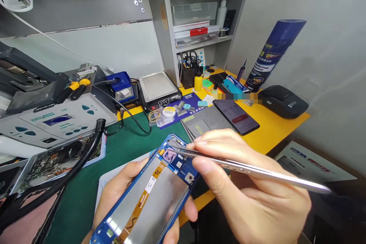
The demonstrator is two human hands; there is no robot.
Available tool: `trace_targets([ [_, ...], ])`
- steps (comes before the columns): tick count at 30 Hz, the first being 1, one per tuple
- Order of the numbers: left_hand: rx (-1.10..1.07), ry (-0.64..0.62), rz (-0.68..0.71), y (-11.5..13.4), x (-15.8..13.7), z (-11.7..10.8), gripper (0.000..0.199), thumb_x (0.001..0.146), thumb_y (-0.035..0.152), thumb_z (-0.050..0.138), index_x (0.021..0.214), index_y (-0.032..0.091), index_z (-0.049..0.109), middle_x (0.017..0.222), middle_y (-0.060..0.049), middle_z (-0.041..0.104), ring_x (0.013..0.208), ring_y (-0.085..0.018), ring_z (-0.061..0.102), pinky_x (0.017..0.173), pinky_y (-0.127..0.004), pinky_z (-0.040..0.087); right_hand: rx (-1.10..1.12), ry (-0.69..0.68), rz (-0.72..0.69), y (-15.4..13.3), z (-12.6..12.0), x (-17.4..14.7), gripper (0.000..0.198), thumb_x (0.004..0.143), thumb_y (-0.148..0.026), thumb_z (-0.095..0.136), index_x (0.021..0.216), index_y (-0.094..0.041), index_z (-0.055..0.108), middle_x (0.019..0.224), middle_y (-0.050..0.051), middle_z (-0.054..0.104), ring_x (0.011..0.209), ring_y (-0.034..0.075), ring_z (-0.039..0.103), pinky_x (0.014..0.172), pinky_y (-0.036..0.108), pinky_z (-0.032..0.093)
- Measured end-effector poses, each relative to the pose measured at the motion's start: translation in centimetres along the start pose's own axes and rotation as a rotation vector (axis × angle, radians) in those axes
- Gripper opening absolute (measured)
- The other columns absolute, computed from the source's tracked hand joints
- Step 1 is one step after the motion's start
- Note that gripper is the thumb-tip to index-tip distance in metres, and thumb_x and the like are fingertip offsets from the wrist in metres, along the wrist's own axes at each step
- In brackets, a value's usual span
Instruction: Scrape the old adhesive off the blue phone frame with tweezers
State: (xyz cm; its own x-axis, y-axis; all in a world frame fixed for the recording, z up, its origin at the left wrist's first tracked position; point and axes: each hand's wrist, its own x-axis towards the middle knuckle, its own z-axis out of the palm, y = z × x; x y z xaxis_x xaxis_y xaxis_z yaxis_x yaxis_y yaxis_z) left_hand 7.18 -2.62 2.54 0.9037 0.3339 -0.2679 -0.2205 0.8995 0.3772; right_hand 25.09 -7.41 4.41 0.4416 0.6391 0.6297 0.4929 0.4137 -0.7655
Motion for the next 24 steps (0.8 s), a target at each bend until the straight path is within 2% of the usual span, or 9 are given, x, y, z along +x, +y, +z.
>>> trace_targets([
  [4, -0.014, 0.028, -0.007, -0.3, -0.1, 0.4, 0.071, 0.091, 0.062, 0.049, 0.136, 0.01, 0.066, 0.099, -0.018, 0.08, 0.067, -0.017, 0.074, 0.06, -0.022, 0.051, 0.057, 0.054, 0.056, 0.2, -0.3, 0.3, 0.019, 0.088, -0.015, 0.075, 0.099, -0.03, 0.081, 0.098, 0.0, 0.079, 0.088, 0.023, 0.075, 0.079, 0.039, 0.063],
  [8, 0.011, -0.038, 0.05, -0.5, 0.0, 0.5, 0.065, 0.096, 0.055, 0.044, 0.152, 0.022, 0.049, 0.095, -0.015, 0.081, 0.066, -0.018, 0.075, 0.062, -0.024, 0.052, 0.086, -0.02, 0.024, 0.0, -0.6, 0.3, 0.019, 0.09, -0.015, 0.073, 0.1, -0.03, 0.08, 0.098, 0.002, 0.078, 0.093, 0.026, 0.076, 0.085, 0.045, 0.063],
  [11, -0.006, -0.073, 0.075, -0.5, 0.2, 0.3, 0.058, 0.099, 0.049, 0.041, 0.147, 0.02, 0.055, 0.094, -0.015, 0.081, 0.066, -0.018, 0.074, 0.066, -0.026, 0.053, 0.014, -0.093, -0.1, 0.3, -0.4, 0.0, 0.027, 0.083, -0.009, 0.077, 0.103, -0.027, 0.08, 0.1, 0.001, 0.08, 0.093, 0.025, 0.076, 0.09, 0.043, 0.062],
  [14, -0.098, -0.031, 0.149, -0.5, 0.3, 0.0, 0.043, 0.099, 0.037, 0.046, 0.132, 0.02, 0.068, 0.095, -0.011, 0.082, 0.074, -0.019, 0.076, 0.073, -0.028, 0.056, 0.013, -0.157, -0.222, 0.8, -0.1, -0.5, 0.039, 0.078, 0.0, 0.075, 0.108, -0.025, 0.079, 0.1, 0.001, 0.081, 0.094, 0.027, 0.077, 0.086, 0.046, 0.062],
  [17, -0.135, 0.021, 0.217, -0.5, 0.3, 0.0, 0.035, 0.095, 0.03, 0.052, 0.12, 0.019, 0.074, 0.103, -0.009, 0.082, 0.088, -0.024, 0.078, 0.08, -0.035, 0.058, 0.018, -0.204, -0.276, 1.3, -0.1, -0.7, 0.046, 0.075, 0.005, 0.074, 0.111, -0.023, 0.078, 0.102, 0.003, 0.08, 0.097, 0.03, 0.076, 0.088, 0.051, 0.062],
  [21, -0.04, 0.059, 0.171, -0.2, 0.0, 0.7, 0.04, 0.096, 0.034, 0.051, 0.126, 0.018, 0.071, 0.109, -0.012, 0.08, 0.098, -0.033, 0.077, 0.084, -0.046, 0.059, 0.02, -0.269, -0.334, 1.5, -0.3, -0.7, 0.05, 0.073, 0.006, 0.073, 0.115, -0.021, 0.077, 0.102, 0.005, 0.08, 0.095, 0.03, 0.077, 0.088, 0.052, 0.062],
  [24, -0.018, 0.035, 0.122, 0.0, -0.1, 1.1, 0.045, 0.097, 0.039, 0.048, 0.132, 0.018, 0.067, 0.113, -0.014, 0.079, 0.096, -0.034, 0.077, 0.084, -0.047, 0.058, 0.023, -0.314, -0.333, 1.3, -0.4, -0.6, 0.049, 0.073, 0.006, 0.072, 0.115, -0.02, 0.076, 0.105, 0.005, 0.081, 0.096, 0.029, 0.077, 0.093, 0.052, 0.061],
])
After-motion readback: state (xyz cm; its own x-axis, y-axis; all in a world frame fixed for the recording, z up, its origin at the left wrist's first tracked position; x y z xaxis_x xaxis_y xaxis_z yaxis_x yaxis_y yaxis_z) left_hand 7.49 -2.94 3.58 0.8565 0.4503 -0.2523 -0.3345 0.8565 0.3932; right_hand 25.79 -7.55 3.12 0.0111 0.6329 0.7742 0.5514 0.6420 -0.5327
